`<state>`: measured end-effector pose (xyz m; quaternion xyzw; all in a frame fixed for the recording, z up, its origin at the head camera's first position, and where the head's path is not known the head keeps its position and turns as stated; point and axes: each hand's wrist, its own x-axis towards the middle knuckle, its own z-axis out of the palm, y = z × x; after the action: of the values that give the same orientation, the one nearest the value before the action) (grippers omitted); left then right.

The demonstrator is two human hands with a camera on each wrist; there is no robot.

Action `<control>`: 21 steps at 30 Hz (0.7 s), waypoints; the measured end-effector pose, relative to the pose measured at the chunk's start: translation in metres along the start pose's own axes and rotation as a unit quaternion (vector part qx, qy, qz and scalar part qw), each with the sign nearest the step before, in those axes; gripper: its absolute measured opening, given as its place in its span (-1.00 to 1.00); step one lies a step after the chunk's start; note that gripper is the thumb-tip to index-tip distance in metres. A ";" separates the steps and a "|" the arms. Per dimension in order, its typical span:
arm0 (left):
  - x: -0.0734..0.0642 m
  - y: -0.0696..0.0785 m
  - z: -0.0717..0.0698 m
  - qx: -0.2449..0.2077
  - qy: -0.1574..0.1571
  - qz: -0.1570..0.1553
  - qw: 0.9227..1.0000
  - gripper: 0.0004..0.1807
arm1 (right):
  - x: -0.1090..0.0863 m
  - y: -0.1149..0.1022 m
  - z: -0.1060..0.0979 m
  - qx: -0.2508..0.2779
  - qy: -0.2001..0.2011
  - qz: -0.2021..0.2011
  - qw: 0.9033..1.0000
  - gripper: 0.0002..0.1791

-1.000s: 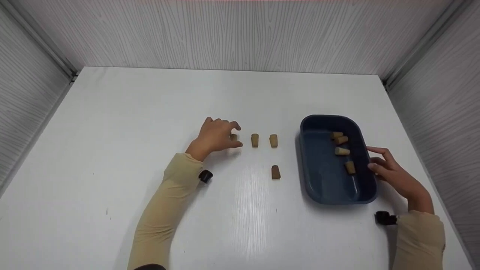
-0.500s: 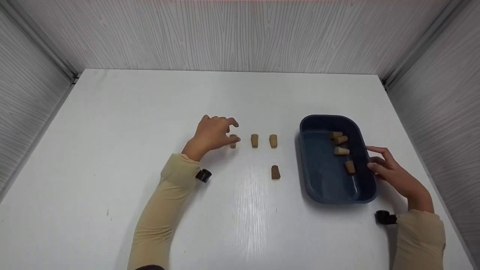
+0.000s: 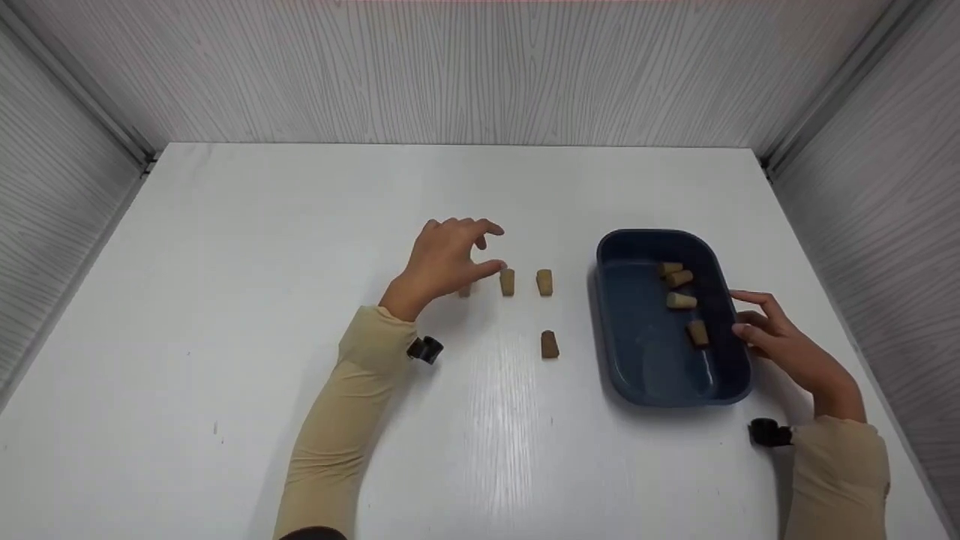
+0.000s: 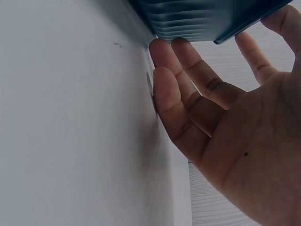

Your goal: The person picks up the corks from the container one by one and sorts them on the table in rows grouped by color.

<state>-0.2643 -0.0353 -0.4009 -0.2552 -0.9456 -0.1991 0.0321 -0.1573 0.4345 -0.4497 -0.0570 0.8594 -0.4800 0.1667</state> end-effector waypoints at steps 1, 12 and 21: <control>0.001 0.002 0.000 -0.005 0.004 0.001 1.000 -0.48 | 0.000 0.000 0.000 -0.001 -0.001 0.000 1.000 -0.44; 0.021 0.045 0.017 -0.057 0.040 0.054 0.996 -0.48 | 0.000 0.000 -0.002 0.004 -0.004 -0.006 1.000 -0.45; 0.037 0.088 0.028 -0.099 0.028 0.093 0.990 -0.45 | 0.000 0.002 -0.001 0.011 -0.004 -0.014 1.000 -0.44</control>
<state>-0.2520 0.0626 -0.3889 -0.3383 -0.8920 -0.2953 0.0512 -0.1575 0.4361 -0.4505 -0.0690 0.8524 -0.4918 0.1639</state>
